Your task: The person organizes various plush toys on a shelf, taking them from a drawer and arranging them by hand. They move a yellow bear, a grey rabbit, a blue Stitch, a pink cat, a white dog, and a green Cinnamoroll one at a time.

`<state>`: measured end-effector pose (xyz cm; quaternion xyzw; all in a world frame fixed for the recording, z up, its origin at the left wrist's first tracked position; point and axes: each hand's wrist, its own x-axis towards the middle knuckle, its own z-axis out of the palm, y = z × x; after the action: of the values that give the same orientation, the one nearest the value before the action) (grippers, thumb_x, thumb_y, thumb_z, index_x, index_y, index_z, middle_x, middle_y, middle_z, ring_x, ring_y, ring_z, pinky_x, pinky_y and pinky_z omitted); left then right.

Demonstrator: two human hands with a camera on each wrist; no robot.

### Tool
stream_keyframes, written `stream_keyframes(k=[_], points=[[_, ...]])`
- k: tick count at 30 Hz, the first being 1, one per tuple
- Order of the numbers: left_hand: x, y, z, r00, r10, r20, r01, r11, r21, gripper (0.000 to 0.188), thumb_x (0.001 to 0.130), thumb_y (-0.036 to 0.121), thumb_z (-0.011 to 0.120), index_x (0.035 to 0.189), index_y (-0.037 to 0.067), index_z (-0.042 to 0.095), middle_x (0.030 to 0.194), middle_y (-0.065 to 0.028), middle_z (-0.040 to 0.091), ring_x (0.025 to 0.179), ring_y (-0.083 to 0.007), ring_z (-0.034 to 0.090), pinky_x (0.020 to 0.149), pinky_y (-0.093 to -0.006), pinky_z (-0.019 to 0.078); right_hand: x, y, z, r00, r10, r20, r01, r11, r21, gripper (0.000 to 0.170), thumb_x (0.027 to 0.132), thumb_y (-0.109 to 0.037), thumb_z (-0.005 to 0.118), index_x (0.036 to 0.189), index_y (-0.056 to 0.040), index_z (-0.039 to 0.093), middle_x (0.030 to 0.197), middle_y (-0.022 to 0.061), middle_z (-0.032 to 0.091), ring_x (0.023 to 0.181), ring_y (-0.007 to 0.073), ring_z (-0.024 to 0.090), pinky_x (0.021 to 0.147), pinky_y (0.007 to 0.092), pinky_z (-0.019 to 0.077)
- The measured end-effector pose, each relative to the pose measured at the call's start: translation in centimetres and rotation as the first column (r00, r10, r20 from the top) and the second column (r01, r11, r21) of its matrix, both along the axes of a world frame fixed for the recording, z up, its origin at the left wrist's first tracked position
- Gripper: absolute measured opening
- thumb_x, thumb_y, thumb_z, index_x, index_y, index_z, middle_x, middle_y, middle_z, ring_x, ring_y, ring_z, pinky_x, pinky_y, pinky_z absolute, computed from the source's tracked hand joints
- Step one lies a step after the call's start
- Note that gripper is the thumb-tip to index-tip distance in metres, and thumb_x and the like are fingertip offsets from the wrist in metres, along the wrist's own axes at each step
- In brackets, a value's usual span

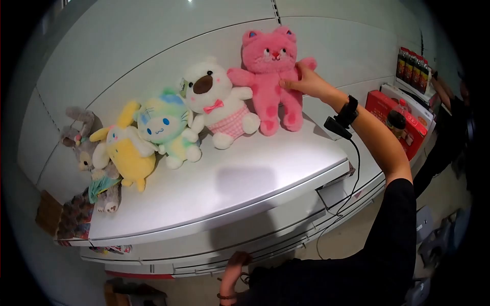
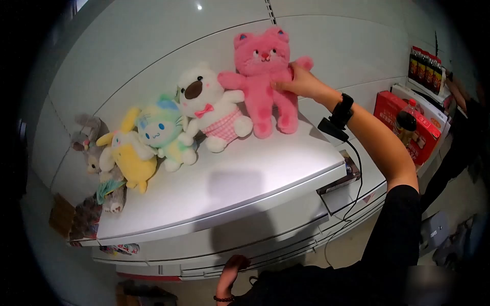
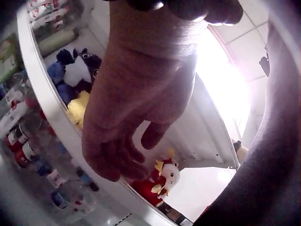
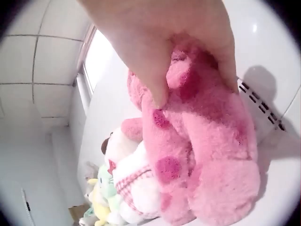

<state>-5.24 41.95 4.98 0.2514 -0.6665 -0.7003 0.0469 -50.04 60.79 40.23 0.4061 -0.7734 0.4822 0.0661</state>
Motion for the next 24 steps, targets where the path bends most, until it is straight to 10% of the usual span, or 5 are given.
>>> stream_keyframes(k=[9, 15, 24], points=[[-0.3, -0.7, -1.7, 0.995, -0.070, -0.078, 0.067, 0.997, -0.040, 0.018, 0.099, 0.015, 0.048, 0.099, 0.002, 0.062, 0.090, -0.0066, 0.067, 0.084, -0.0163, 0.062, 0.079, -0.0305, 0.0489, 0.3, 1.7, -1.1, 0.982, -0.005, 0.191, -0.053, 0.954, 0.294, 0.100, 0.078, -0.048, 0.079, 0.152, -0.0050, 0.026, 0.132, 0.0175, 0.055, 0.108, 0.0233, 0.062, 0.082, 0.0361, 0.0558], [-2.4, -1.8, -3.6, 0.953, -0.260, -0.153, 0.242, 0.962, -0.126, 0.029, 0.102, 0.024, 0.045, 0.093, 0.002, 0.062, 0.086, -0.0055, 0.064, 0.077, -0.0148, 0.058, 0.074, -0.0295, 0.0465, -0.5, 1.4, -2.6, 0.974, 0.060, 0.219, -0.099, 0.981, 0.170, 0.095, 0.078, -0.037, 0.082, 0.147, 0.0017, 0.029, 0.126, 0.0168, 0.055, 0.110, 0.0224, 0.059, 0.082, 0.0349, 0.0554], [-3.9, -0.2, -0.3, 0.981, -0.190, -0.041, 0.187, 0.980, -0.062, 0.025, 0.102, 0.022, 0.048, 0.098, 0.002, 0.061, 0.086, -0.0057, 0.064, 0.083, -0.0143, 0.061, 0.079, -0.0301, 0.0485, -0.4, 0.3, -1.9, 0.969, -0.152, -0.195, 0.166, 0.985, 0.053, 0.081, 0.067, -0.019, 0.082, 0.132, 0.0042, 0.040, 0.120, 0.0216, 0.060, 0.104, 0.0320, 0.064, 0.084, 0.0376, 0.0546]])
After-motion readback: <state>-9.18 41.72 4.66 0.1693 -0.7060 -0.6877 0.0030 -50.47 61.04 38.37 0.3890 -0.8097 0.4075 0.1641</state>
